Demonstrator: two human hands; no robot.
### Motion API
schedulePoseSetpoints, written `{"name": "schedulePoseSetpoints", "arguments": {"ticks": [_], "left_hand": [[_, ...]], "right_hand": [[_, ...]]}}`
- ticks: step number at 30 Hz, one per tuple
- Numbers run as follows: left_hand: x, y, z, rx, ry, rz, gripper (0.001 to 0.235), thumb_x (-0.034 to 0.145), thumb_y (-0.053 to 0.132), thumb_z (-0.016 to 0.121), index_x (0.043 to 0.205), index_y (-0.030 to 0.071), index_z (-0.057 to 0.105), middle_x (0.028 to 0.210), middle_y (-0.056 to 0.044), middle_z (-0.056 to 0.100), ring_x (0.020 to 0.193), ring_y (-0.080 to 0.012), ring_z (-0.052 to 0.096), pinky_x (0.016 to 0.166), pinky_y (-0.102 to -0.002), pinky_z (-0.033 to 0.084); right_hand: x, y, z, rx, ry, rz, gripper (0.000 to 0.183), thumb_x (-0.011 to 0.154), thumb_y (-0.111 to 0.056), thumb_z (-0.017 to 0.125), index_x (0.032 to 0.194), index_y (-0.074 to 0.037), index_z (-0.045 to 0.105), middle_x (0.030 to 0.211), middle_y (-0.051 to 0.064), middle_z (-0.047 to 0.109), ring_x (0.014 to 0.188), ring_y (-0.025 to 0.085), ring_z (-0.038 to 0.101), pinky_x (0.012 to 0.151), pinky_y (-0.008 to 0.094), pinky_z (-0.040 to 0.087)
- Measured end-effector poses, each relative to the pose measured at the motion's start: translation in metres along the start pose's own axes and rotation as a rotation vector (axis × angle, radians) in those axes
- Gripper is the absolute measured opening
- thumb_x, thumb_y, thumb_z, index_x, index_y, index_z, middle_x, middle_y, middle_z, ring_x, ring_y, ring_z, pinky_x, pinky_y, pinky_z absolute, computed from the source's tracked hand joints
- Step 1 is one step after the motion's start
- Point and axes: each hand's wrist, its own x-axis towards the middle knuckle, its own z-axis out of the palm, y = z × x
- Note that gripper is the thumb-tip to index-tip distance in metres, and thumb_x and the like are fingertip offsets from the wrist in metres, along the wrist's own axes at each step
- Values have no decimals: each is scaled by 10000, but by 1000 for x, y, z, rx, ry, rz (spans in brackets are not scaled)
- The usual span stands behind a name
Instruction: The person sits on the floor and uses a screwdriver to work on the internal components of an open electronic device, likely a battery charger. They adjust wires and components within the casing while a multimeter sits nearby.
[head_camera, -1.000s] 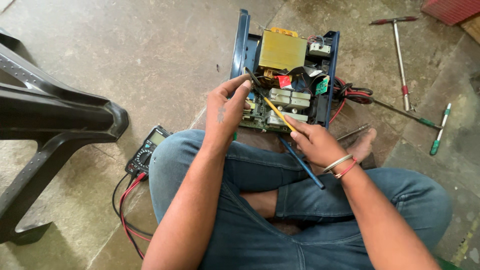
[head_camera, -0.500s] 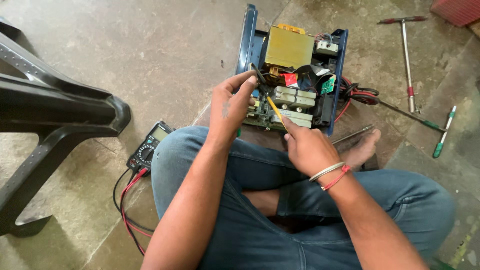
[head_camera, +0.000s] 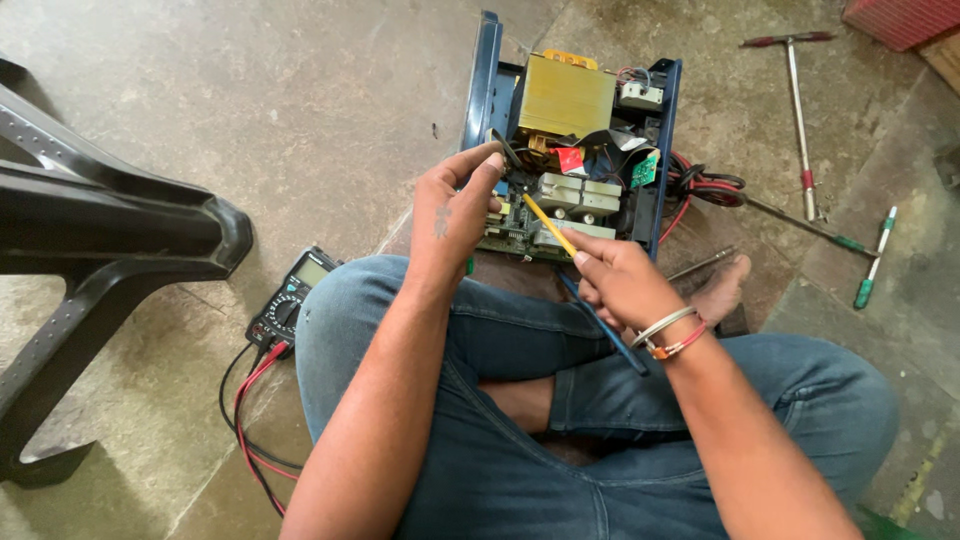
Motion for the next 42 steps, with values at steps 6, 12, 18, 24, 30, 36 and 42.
{"name": "schedulePoseSetpoints", "arguments": {"ticks": [6, 12, 18, 24, 30, 36, 42], "left_hand": [[-6, 8, 2, 14, -6, 7, 409, 923, 252, 696, 1233, -13, 736, 963, -48, 757, 673, -64, 617, 636, -232, 535], [-18, 26, 1, 185, -42, -21, 441, 907, 282, 695, 1257, 16, 718, 959, -87, 777, 693, -90, 656, 654, -246, 552], [-14, 24, -5, 381, -39, 207, 406, 955, 261, 683, 1247, -20, 710, 1139, -161, 779, 1064, -178, 734, 935, -305, 543], [-5, 18, -6, 345, -37, 154, 408, 941, 256, 673, 1251, -8, 706, 1159, -151, 775, 1048, -180, 737, 905, -299, 559], [-3, 15, -2, 230, -43, 11, 414, 924, 267, 679, 1251, 14, 716, 1001, -100, 760, 721, -121, 679, 648, -273, 568], [0, 11, -7, 218, -8, 4, 411, 923, 266, 690, 1248, 16, 728, 942, -82, 762, 647, -82, 634, 615, -250, 541], [2, 9, -5, 209, -22, 36, 413, 922, 270, 692, 1240, 7, 718, 980, -74, 776, 662, -81, 650, 627, -246, 552]], "right_hand": [[12, -25, -18, 4, -28, 97, 479, 1027, -168, 485, 1500, -180, 560, 601, -25, 467, 432, 62, 326, 369, 229, 282], [28, -80, -30, -298, -65, 137, 451, 988, -172, 513, 1421, -183, 638, 634, 2, 548, 432, 94, 391, 379, 259, 310], [54, -128, -14, -804, -110, 37, 409, 937, -147, 563, 1312, -119, 723, 713, 75, 718, 524, 152, 601, 468, 325, 474], [57, -135, -15, -702, -93, 143, 385, 957, -153, 571, 1305, -122, 732, 702, 73, 695, 495, 147, 547, 432, 324, 415], [31, -75, -40, -386, -72, 136, 423, 992, -213, 527, 1399, -217, 641, 657, 23, 586, 445, 99, 424, 398, 276, 349], [32, -34, -36, -458, -71, -186, 418, 1010, -160, 526, 1414, -140, 633, 715, 43, 617, 589, 122, 572, 568, 303, 503], [36, -51, -24, -878, 28, -424, 368, 930, -179, 599, 1262, -62, 706, 918, 215, 741, 795, 325, 715, 755, 425, 552]]}}
